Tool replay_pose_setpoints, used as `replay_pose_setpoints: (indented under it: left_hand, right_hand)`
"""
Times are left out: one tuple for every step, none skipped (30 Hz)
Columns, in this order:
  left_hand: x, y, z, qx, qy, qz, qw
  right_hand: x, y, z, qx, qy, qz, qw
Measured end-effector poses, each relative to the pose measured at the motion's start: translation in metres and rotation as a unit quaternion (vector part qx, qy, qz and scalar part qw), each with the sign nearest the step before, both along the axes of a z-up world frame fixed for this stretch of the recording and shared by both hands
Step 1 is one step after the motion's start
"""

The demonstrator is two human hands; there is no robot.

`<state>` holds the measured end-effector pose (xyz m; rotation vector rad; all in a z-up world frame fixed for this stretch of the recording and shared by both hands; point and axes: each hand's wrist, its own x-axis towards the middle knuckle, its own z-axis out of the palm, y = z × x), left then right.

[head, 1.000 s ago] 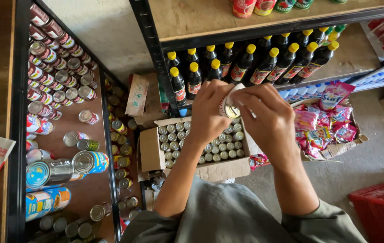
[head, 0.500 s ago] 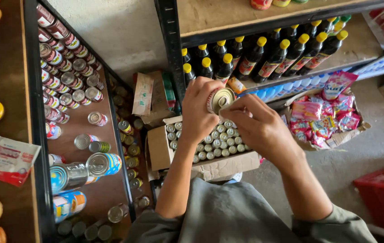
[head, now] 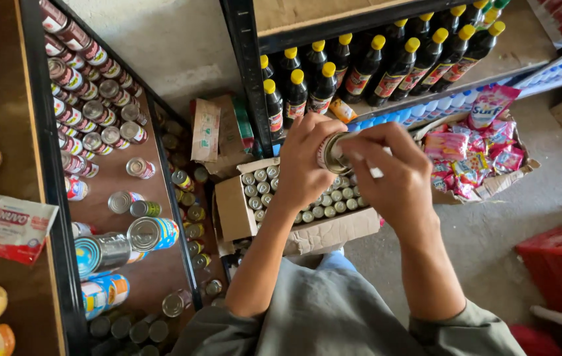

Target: Cleaning canned food items with a cloth and organizing them on retail shelves.

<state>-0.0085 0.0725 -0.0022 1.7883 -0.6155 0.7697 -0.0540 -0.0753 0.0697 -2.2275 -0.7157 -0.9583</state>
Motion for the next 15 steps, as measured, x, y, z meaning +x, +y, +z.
replay_pose_setpoints:
  left_hand:
    - [0.001, -0.003, 0.0, 0.0, -0.003, 0.004, 1.0]
    - [0.001, -0.007, 0.001, 0.007, -0.015, 0.013, 1.0]
    - [0.002, -0.011, 0.001, 0.015, -0.027, 0.022, 0.999]
    - [0.001, -0.019, 0.002, 0.014, -0.031, 0.023, 0.999]
    - [0.0, -0.028, 0.002, 0.001, -0.025, 0.022, 0.999]
    - [-0.002, -0.039, 0.001, -0.012, -0.017, 0.016, 1.0]
    - [-0.002, -0.045, 0.008, -0.013, -0.019, 0.012, 1.0]
    - [-0.004, -0.052, 0.014, -0.006, -0.026, 0.013, 1.0]
    - [-0.005, -0.06, 0.019, 0.001, -0.033, 0.014, 0.999]
    - [-0.005, -0.074, 0.02, 0.0, -0.032, 0.005, 0.999]
    - [-0.005, -0.087, 0.022, 0.0, -0.034, -0.003, 0.999]
    - [-0.005, -0.101, 0.023, 0.001, -0.035, -0.012, 0.999]
    - [-0.008, -0.112, 0.025, 0.0, -0.035, -0.023, 0.999]
    - [-0.008, -0.124, 0.027, 0.006, -0.035, -0.044, 0.998]
    - [-0.009, -0.137, 0.03, 0.012, -0.035, -0.066, 0.997]
  right_hand:
    - [-0.003, -0.002, 0.002, 0.0, -0.003, 0.004, 1.0]
    - [-0.006, -0.005, 0.004, 0.002, 0.012, 0.013, 1.0]
    - [-0.009, -0.008, 0.006, 0.003, 0.027, 0.022, 0.999]
    - [-0.007, -0.017, 0.006, 0.002, 0.023, 0.023, 0.999]
    - [-0.005, -0.027, 0.006, 0.007, 0.016, 0.017, 1.0]
    - [-0.005, -0.037, 0.005, 0.012, 0.011, 0.005, 1.0]
    - [-0.006, -0.043, 0.008, 0.011, 0.009, 0.001, 1.0]
    - [-0.009, -0.05, 0.011, 0.01, 0.013, 0.003, 1.0]
    - [-0.012, -0.058, 0.013, 0.009, 0.017, 0.004, 1.0]
    - [-0.013, -0.071, 0.013, 0.008, 0.017, -0.005, 1.0]
    - [-0.014, -0.085, 0.013, 0.011, 0.016, -0.024, 1.0]
    - [-0.016, -0.098, 0.013, 0.014, 0.014, -0.044, 0.999]
    - [-0.024, -0.108, 0.013, 0.013, 0.015, -0.055, 0.998]
    - [-0.031, -0.119, 0.013, 0.015, 0.023, -0.071, 0.997]
    - [-0.038, -0.13, 0.014, 0.017, 0.032, -0.087, 0.996]
